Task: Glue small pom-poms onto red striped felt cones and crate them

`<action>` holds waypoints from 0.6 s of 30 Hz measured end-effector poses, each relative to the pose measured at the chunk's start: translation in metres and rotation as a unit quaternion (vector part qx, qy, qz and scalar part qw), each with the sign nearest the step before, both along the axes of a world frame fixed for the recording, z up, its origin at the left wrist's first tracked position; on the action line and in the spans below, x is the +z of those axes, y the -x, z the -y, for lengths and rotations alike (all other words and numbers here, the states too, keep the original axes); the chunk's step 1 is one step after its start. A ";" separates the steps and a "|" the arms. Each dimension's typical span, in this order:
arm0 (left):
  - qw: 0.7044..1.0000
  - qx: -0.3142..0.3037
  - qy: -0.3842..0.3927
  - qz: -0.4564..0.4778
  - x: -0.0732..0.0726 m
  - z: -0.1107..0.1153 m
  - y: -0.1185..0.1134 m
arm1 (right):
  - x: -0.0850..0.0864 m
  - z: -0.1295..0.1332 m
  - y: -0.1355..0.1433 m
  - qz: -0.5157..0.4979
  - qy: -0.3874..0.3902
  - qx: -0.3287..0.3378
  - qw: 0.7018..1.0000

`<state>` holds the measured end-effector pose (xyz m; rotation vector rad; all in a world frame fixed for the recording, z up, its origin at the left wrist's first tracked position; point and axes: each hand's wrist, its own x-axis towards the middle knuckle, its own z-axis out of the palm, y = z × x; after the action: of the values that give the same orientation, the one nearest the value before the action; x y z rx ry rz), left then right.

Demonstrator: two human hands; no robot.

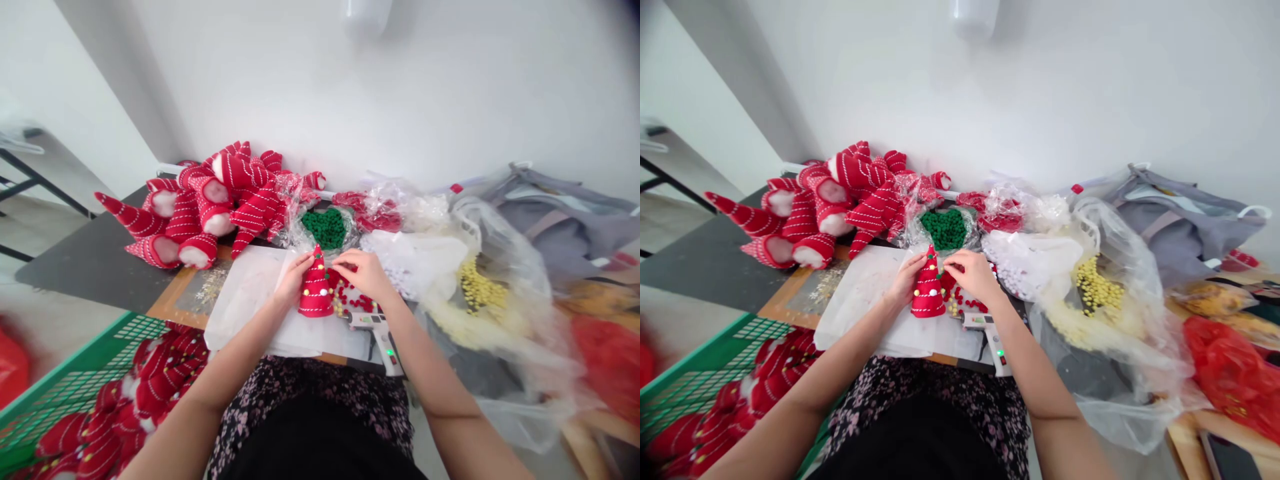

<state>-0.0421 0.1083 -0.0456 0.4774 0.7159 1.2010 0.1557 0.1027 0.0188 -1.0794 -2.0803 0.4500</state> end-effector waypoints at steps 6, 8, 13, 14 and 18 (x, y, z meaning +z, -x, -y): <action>1.000 0.015 0.007 0.003 0.003 -0.001 -0.001 | -0.013 0.013 0.006 -0.013 0.037 0.003 0.999; 1.000 0.017 0.004 0.007 0.004 -0.001 0.000 | -0.014 0.014 0.011 -0.015 0.030 0.008 0.999; 1.000 0.019 -0.003 0.009 0.002 0.000 0.000 | -0.016 0.016 0.021 0.006 0.009 0.026 1.000; 1.000 0.016 -0.005 0.009 0.001 -0.001 -0.001 | -0.016 0.016 0.021 0.011 0.009 0.026 1.000; 1.000 0.007 -0.007 0.014 0.001 -0.001 0.000 | -0.015 0.019 0.018 -0.010 0.007 0.024 1.000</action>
<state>-0.0426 0.1095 -0.0445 0.4669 0.6875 1.2252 0.1375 0.0836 0.0035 -1.0294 -2.0919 0.4981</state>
